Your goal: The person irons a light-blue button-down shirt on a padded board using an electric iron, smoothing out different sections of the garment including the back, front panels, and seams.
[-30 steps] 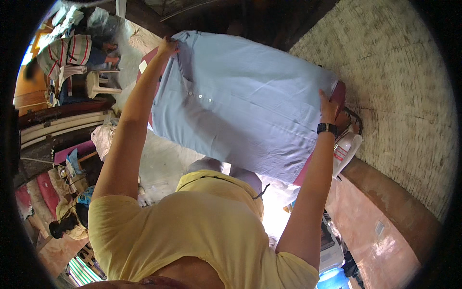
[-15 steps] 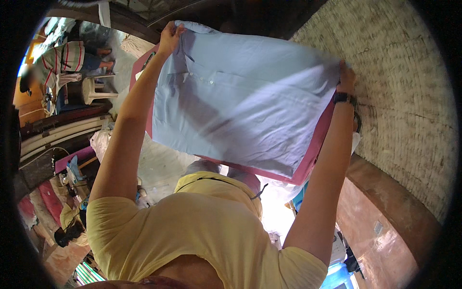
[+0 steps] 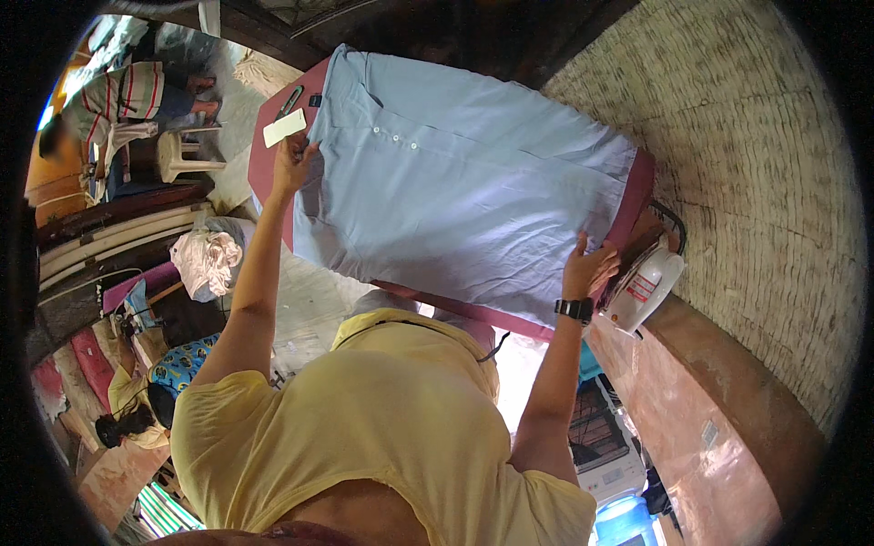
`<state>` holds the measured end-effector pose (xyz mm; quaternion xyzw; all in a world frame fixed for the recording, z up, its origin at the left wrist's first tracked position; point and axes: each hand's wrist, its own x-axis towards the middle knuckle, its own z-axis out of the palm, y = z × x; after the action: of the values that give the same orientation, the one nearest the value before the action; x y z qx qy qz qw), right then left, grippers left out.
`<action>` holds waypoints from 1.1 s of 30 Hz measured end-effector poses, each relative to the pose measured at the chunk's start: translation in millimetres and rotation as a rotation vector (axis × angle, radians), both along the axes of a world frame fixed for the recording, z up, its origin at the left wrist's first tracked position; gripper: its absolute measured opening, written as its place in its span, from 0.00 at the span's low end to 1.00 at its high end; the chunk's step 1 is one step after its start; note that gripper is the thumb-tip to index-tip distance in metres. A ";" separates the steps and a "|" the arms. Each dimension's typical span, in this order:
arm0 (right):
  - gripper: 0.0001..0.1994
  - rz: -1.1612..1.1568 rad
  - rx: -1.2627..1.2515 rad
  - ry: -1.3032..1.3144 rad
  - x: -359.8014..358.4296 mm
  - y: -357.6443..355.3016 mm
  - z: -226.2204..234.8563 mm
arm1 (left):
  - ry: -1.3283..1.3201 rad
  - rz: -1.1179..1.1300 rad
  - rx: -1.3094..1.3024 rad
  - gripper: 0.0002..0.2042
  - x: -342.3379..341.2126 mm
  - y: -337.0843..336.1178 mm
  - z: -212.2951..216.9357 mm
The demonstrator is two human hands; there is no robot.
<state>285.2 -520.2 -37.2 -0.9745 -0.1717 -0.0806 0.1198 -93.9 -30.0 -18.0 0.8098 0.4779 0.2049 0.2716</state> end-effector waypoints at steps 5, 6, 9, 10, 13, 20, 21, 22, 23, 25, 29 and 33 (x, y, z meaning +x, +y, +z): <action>0.27 -0.045 0.171 0.305 -8.4 -2.3 30.6 | 0.016 0.109 0.219 0.13 16.2 -10.3 3.3; 0.27 -0.037 0.162 0.264 -3.4 -9.2 27.2 | -0.010 0.222 0.118 0.13 15.1 -5.3 3.4; 0.31 -0.069 0.282 0.300 5.0 -39.3 7.2 | -0.088 0.260 0.089 0.18 -0.5 5.0 -10.4; 0.33 -0.057 0.249 0.331 -4.3 -40.7 13.6 | -0.116 0.260 0.066 0.19 -7.7 6.3 -11.9; 0.37 0.095 0.264 0.441 -25.6 -78.5 3.3 | -0.310 0.084 -0.246 0.19 -30.7 3.2 -17.2; 0.20 -0.026 0.367 0.456 -92.6 -114.2 19.8 | -0.315 0.149 -0.286 0.14 -99.0 -41.3 -16.8; 0.18 -0.066 0.353 0.448 -99.6 -119.9 13.8 | -0.312 0.154 -0.383 0.13 -102.0 -48.5 -18.7; 0.17 -0.103 0.340 0.443 -107.2 -127.4 2.6 | -0.305 0.162 -0.477 0.13 -107.8 -55.4 -23.3; 0.16 0.019 0.396 0.310 -116.2 -131.5 -7.9 | -0.299 0.166 -0.574 0.12 -108.8 -63.4 -22.6; 0.16 0.009 0.363 0.244 -124.2 -141.9 -20.6 | -0.188 0.130 -0.612 0.12 -110.4 -84.4 -7.9; 0.15 -0.072 0.391 0.215 -135.7 -133.8 -5.5 | -0.180 0.044 0.027 0.09 -137.0 -90.0 -27.8; 0.13 -0.051 0.348 0.106 -147.1 -130.0 -4.2 | 0.051 0.177 -0.064 0.11 -131.7 -98.7 -21.3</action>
<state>138.1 -650.3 -41.4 -0.9460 -0.1241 -0.0605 0.2933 -225.6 -128.7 -39.3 0.7601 0.5609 0.1919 0.2660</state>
